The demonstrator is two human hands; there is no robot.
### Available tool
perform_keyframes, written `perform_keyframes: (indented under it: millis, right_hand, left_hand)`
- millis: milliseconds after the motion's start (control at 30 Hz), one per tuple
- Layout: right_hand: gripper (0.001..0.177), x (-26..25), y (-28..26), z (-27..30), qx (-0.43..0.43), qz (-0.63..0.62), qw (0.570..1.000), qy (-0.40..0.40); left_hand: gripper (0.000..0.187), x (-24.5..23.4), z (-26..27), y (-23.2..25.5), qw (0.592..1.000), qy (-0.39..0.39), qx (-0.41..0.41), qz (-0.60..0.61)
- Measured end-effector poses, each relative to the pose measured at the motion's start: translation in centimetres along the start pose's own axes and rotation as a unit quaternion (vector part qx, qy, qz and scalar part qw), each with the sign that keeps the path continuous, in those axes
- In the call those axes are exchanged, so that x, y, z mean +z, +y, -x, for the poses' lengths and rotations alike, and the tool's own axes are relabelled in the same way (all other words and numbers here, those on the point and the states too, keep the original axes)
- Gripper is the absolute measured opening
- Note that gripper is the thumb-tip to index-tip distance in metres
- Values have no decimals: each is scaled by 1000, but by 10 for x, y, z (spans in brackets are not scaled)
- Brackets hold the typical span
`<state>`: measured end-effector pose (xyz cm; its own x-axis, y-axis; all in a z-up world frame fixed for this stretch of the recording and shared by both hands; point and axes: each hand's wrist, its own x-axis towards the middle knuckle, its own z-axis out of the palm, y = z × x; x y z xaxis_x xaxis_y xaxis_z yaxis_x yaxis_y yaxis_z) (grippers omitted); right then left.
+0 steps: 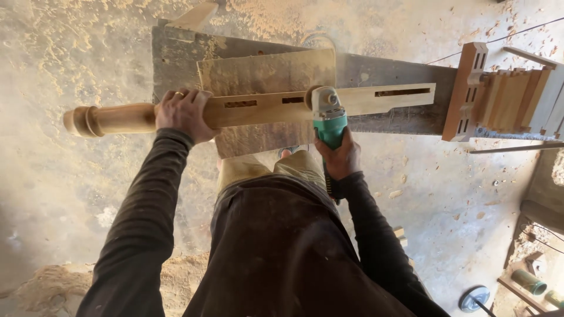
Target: Refining and smoothing a wooden furniture leg using an angle grinder with a sanding disc.
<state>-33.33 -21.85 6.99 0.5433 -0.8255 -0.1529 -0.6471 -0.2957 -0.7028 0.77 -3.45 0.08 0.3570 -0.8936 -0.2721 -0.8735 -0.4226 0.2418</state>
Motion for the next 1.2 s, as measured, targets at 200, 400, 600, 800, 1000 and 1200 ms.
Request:
perform_keyframes:
  millis: [200,400,600,800,1000,1200]
  right_hand:
    - [52,47,-39,14,21,36,999,-13]
    - [49,71,-75,22,34,8,999,-14]
    - [50,102,-106,33,0,8,999,-36]
    - [51,106,-121,34,-52,-18,996,-64]
    - [53,89,-68,30,31,-29,998,-38]
    - [47,78,-63,31,76,-19,997,23]
  left_hand:
    - [81,0,2,-7,998,14,21,65]
    - [81,13,4,-27,991,35,96,85]
    - [89,-8,34,-86,999,-33,28,16]
    - [51,0,45,-109,999,25,19,15]
    - [53,7,45,-111,998,48,24,24]
    - [77,-3,46,-125,998,-42,48,27]
